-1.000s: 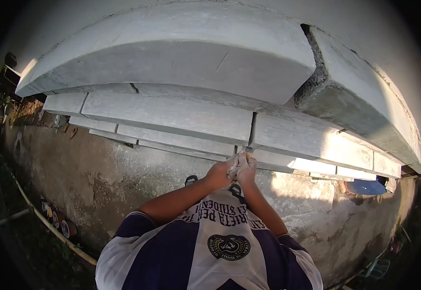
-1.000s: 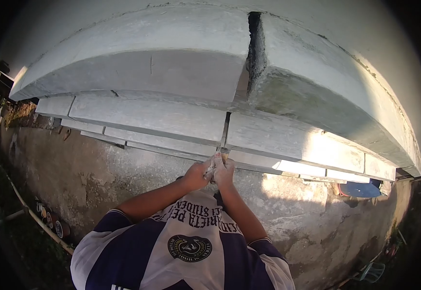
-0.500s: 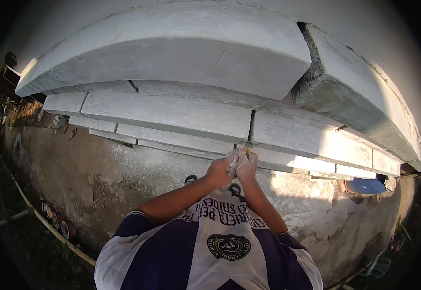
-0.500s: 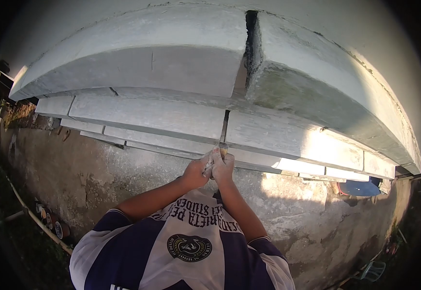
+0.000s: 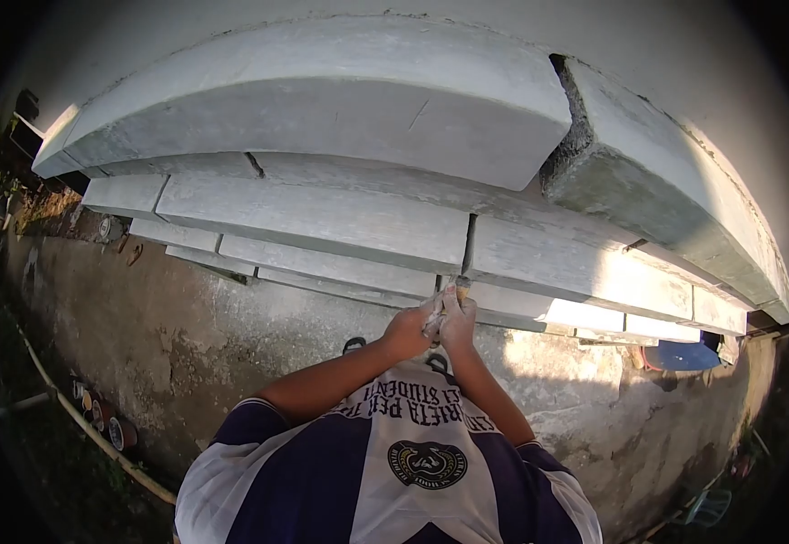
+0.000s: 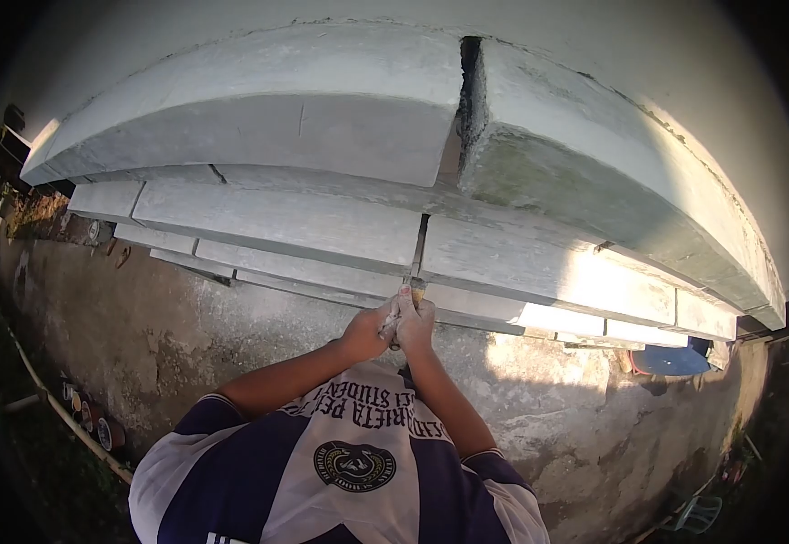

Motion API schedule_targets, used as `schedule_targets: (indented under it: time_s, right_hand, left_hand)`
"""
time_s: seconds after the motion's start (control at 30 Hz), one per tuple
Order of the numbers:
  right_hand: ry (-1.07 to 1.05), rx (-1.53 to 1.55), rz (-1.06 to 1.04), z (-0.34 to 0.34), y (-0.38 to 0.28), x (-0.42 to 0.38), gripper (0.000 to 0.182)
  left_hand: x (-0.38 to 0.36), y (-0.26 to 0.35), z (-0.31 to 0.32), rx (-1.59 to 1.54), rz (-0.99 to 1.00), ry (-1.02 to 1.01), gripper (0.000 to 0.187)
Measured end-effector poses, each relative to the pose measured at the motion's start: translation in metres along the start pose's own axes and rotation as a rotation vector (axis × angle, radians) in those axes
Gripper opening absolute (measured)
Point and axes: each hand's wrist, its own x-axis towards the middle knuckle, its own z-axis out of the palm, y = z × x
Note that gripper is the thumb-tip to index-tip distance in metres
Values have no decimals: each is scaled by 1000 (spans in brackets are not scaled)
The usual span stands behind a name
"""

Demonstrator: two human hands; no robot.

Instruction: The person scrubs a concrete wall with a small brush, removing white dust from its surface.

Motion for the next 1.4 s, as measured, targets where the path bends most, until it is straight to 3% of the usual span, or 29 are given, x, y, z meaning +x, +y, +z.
schedule_targets:
  time_s: [0.1, 0.6, 0.7, 0.8, 0.9, 1.0, 1.2, 1.4]
  right_hand:
    - [6, -41, 15, 15, -40, -5, 46]
    - [19, 24, 27, 7, -11, -5, 45]
    - [21, 39, 63, 19, -48, -12, 45]
    - [12, 66, 121, 13, -40, -11, 44]
    - [18, 21, 46, 11, -22, -5, 44]
    - [-11, 29, 27, 17, -43, -8, 45]
    - [16, 22, 59, 13, -29, -8, 45]
    - [19, 16, 71, 16, -38, -5, 46]
  left_hand:
    - [5, 8, -7, 50, 76, 18, 63]
    - [-2, 0, 2, 53, -76, -26, 62]
    - [2, 10, -3, 53, -28, 0, 63]
    - [3, 5, -1, 30, -60, -41, 62]
    - [-1, 9, -1, 19, -100, -35, 62]
    - [1, 8, -2, 21, 72, 66, 64]
    - [-2, 8, -2, 20, -42, -8, 63]
    - [5, 4, -5, 87, -14, -20, 63]
